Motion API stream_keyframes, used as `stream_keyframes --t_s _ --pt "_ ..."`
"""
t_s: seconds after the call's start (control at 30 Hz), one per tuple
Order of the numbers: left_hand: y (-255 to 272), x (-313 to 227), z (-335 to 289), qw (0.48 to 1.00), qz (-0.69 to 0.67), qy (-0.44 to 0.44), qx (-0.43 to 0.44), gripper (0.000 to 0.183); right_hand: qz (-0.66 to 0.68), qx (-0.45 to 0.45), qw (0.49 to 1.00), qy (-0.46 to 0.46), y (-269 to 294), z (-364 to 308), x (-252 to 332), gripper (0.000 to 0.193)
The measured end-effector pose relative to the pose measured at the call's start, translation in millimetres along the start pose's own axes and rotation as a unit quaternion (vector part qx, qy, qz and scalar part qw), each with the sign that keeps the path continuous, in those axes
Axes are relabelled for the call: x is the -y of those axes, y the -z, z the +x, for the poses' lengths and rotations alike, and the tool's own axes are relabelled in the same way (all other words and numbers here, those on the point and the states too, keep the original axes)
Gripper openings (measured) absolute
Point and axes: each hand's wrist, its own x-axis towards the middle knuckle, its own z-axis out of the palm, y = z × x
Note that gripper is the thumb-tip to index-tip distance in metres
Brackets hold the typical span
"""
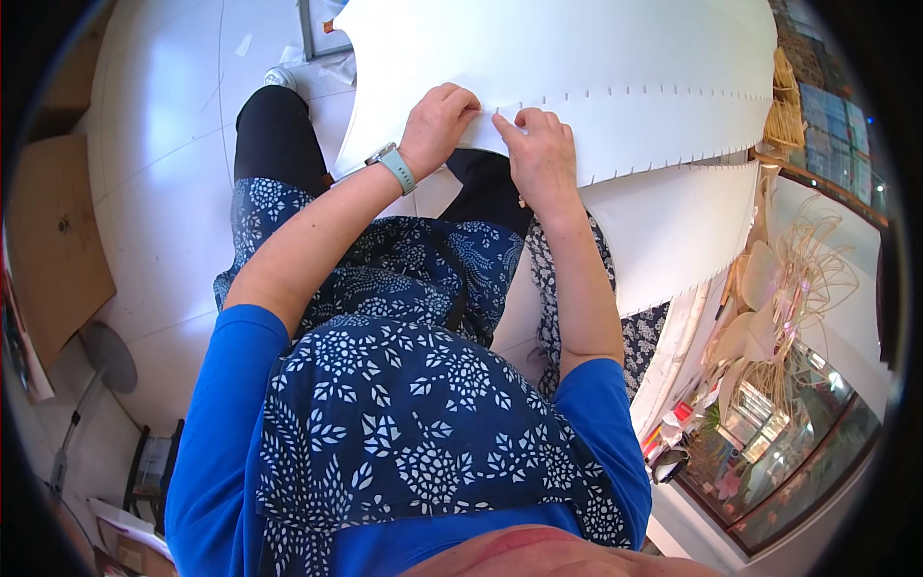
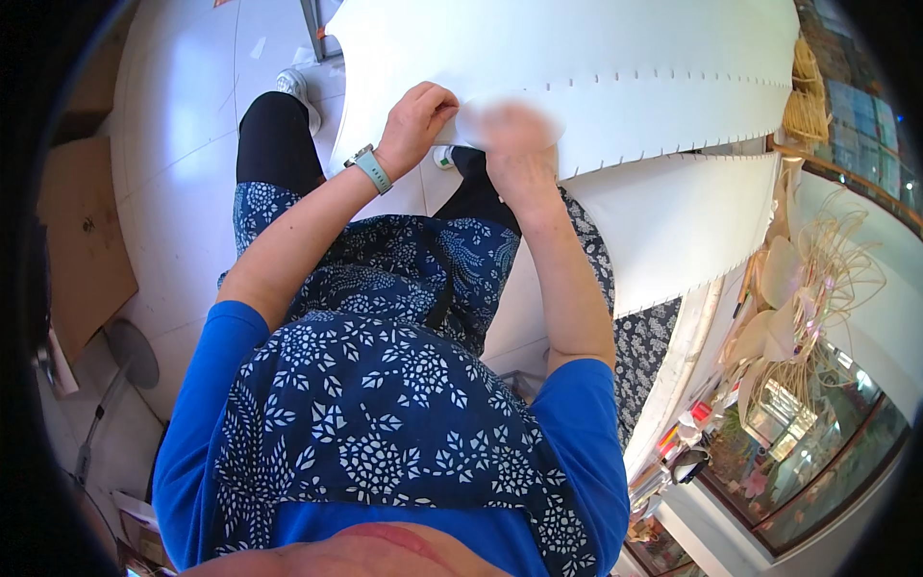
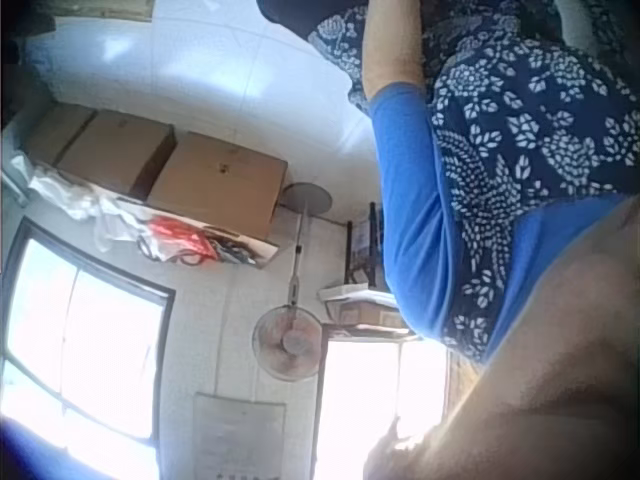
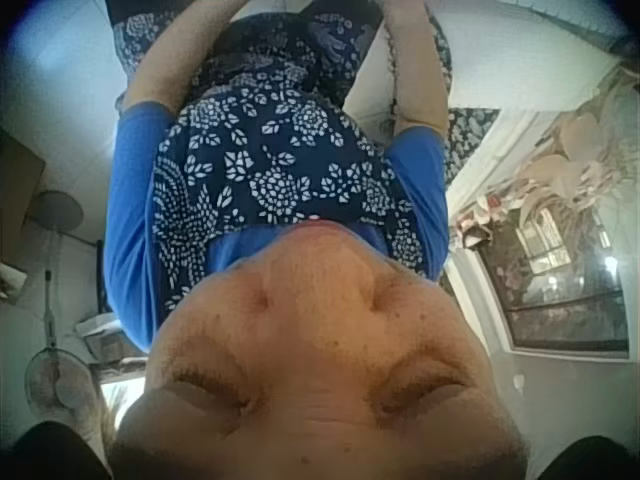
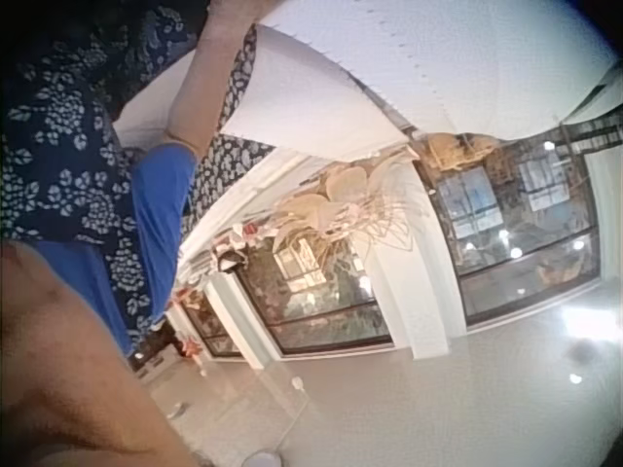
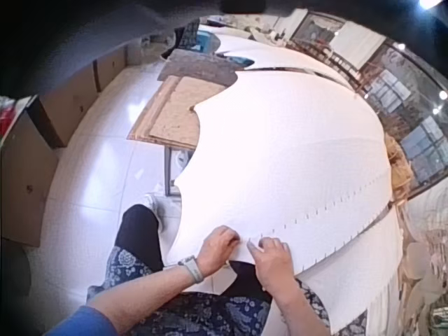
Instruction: Sewing together large scalloped white material pieces to assemble a decorative object.
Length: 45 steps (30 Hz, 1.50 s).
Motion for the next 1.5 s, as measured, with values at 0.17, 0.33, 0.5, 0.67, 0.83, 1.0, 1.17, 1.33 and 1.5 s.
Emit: stream_keyframes --t_s 0.17,0.33,0.5,0.67,0.83,1.0,1.17,1.33,1.5 --pt "1.8 0.8 1.2 1.000 -0.003 -0.004 0.005 0.007 0.018 0.002 1.000 -0.014 -0.8 -0.2 0.1 0.028" --pt "4.2 -1.6 2.2 0.999 0.003 0.021 0.027 0.008 0.121 -0.055 0.991 -0.023 14.4 -10.3 12.2 0.019" --pt "4.4 -1.2 2.9 0.997 -0.043 0.055 0.039 0.008 0.396 -0.087 0.908 -0.103 1.4 -70.6 71.0 0.010" --pt "7.7 -6.3 4.7 0.993 -0.064 0.086 0.049 0.007 0.635 -0.166 0.651 -0.382 -93.5 -72.3 73.5 0.023" --pt "9.1 -13.1 7.4 0.993 -0.016 0.092 0.072 0.009 0.635 -0.259 0.624 -0.374 -119.4 -16.0 59.1 0.027" --pt "9.5 -14.9 6.4 0.991 -0.007 0.105 0.079 0.008 0.591 -0.259 0.656 -0.392 -124.2 -7.6 48.3 0.039" --pt "7.1 -12.5 4.8 0.995 -0.019 0.079 0.061 0.008 0.554 -0.219 0.728 -0.339 -134.0 -11.4 37.0 0.034" --pt "8.1 -13.7 4.1 0.994 -0.010 0.087 0.062 0.008 0.549 -0.231 0.723 -0.351 -134.2 -3.3 36.8 0.032" --pt "8.4 -13.1 0.0 0.994 0.004 0.085 0.069 0.010 0.474 -0.221 0.782 -0.339 -143.7 -7.1 28.5 0.033"
